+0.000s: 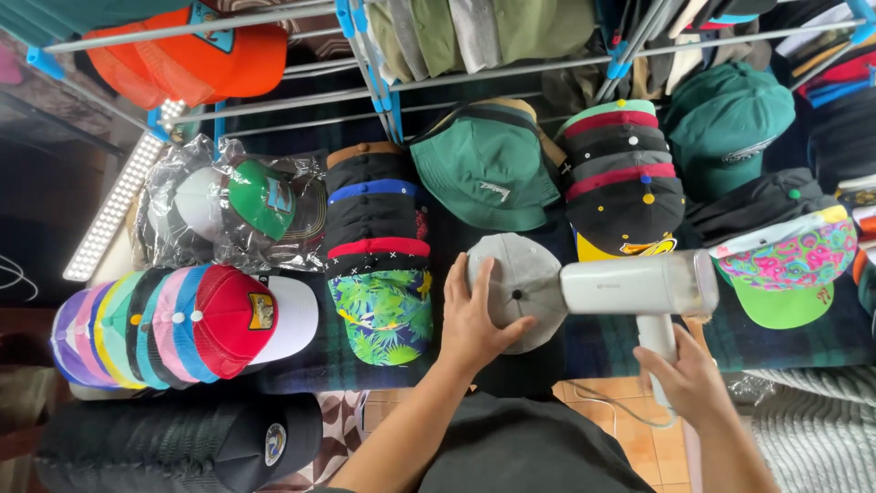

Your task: Cleaning and reshaping baseball caps using a brush, a handheld steamer, and a wooden hat mold.

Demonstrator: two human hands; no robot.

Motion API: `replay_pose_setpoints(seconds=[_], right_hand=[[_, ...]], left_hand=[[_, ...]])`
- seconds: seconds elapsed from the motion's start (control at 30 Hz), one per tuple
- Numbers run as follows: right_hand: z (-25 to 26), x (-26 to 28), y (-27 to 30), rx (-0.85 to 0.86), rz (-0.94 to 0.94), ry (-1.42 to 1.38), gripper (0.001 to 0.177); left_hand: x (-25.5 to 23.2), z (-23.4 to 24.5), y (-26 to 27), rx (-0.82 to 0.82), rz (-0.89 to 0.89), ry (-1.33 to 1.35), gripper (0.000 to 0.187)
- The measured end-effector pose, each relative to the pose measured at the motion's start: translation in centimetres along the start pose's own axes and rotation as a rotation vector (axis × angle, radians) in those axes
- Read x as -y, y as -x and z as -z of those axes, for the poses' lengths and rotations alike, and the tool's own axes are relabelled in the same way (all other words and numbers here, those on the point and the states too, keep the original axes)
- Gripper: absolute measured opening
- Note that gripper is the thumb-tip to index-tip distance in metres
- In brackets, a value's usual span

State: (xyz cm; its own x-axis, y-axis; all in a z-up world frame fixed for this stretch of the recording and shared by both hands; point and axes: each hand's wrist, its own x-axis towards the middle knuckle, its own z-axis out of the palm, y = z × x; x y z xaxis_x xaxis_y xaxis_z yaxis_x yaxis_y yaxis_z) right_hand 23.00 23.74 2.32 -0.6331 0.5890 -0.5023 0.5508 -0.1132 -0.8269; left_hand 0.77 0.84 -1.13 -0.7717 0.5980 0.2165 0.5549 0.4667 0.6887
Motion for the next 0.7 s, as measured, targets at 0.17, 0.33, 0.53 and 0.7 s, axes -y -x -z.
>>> replay_pose_setpoints(seconds=[0.17,0.33,0.53,0.7], right_hand=[[0.4,4.1,-0.4,-0.006,0.047,0.329,0.020],[0.2,8.0,-1.2,-0.026,-0.040,0.608,0.036],[-1.3,13.0,-2.6,0.023,-0.097,0.632,0.052],[-2.2,16.6,-4.7,0.030,-0.047,0.926,0.063]], left_hand=[[0.0,0.1,-0.2,0.075,0.054,-0.035,0.109],[-0.3,0.0,-0.4,0.140,0.121,-0.010,0.110],[-1.4,1.6,-0.9,0.254,0.206,0.037,0.108],[-2.4,2.7,-1.5,0.329,0.270,0.036,0.109]])
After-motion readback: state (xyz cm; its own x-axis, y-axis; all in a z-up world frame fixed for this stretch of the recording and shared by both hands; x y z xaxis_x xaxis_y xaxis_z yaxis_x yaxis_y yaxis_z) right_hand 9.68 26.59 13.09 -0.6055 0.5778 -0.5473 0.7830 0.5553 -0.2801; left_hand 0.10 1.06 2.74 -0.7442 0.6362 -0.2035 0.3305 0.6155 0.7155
